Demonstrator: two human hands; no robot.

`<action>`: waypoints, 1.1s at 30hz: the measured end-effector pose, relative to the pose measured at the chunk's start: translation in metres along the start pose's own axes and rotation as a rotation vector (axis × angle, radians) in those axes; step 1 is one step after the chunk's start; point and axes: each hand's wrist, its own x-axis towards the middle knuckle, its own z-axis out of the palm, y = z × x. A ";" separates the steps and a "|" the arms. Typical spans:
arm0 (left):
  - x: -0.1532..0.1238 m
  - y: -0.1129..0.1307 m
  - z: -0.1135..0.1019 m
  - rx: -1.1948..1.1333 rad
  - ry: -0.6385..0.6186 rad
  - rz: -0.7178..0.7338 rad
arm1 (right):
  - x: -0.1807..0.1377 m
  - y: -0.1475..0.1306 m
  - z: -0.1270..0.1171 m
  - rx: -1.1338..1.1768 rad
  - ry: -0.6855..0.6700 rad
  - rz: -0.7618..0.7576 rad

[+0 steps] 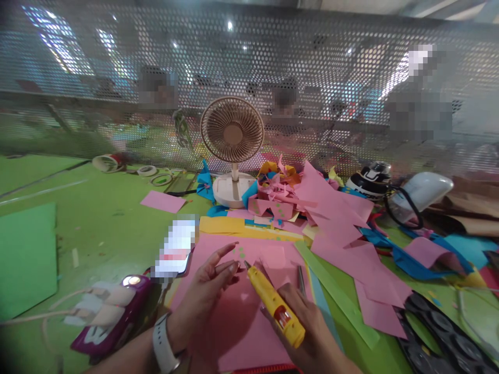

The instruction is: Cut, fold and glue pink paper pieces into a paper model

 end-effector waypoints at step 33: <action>-0.004 0.003 0.003 -0.068 -0.018 -0.013 | -0.007 0.027 0.001 -0.243 -0.175 -0.315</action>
